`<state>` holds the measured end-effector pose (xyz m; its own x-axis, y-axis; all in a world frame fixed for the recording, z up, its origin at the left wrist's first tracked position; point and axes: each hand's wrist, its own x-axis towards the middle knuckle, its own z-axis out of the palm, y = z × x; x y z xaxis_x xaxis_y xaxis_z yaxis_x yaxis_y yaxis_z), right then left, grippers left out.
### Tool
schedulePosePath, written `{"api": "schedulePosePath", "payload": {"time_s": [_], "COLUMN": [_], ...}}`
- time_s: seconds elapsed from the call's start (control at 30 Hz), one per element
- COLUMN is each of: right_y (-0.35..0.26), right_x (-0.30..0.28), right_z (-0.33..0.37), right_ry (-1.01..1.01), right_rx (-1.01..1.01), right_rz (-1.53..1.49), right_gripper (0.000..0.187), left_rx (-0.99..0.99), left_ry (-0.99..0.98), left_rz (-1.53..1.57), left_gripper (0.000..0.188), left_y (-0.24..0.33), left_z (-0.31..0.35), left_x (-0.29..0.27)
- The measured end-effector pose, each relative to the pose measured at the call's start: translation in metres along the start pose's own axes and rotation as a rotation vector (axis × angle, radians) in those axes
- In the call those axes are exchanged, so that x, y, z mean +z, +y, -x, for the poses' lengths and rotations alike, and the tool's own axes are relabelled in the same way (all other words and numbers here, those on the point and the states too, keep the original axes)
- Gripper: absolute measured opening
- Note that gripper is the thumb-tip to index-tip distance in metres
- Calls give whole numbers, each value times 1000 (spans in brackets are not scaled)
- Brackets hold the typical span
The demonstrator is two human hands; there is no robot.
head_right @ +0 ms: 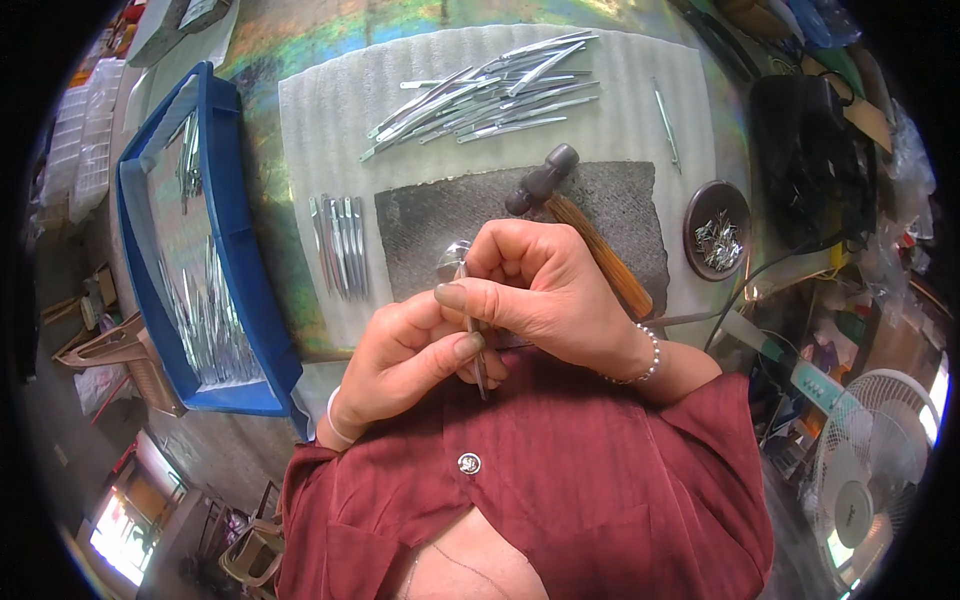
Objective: Stamping markings onto thin metal strips using a hammer and a punch tool on an anvil block.
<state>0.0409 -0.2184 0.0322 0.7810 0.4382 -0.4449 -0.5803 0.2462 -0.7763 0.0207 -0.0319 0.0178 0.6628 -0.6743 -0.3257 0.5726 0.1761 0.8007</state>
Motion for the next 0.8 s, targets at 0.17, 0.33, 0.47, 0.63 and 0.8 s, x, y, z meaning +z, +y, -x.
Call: {"api": "schedulePosePath", "payload": {"time_s": [0.17,0.33,0.47,0.63,0.8], "right_y": [-2,-2,6,16,19], "right_x": [7,3,4,4,5], "right_z": [2,7,9,11,11], "right_ry": [-3,36,180,175,203], "right_rx": [-17,-81,-186,-243,-242], "right_rz": [-45,96,12,-16,-76], "right_gripper": [8,11,17,19,20], "left_rx": [72,85,223,183,219], "left_ry": [89,210,266,193,192], "left_rz": [-67,-146,-155,-292,-351], "left_gripper": [8,16,32,47,49], "left_y": [-6,-5,-6,-6,-9], "left_z": [4,13,21,36,44], "left_x": [2,3,3,2,5]}}
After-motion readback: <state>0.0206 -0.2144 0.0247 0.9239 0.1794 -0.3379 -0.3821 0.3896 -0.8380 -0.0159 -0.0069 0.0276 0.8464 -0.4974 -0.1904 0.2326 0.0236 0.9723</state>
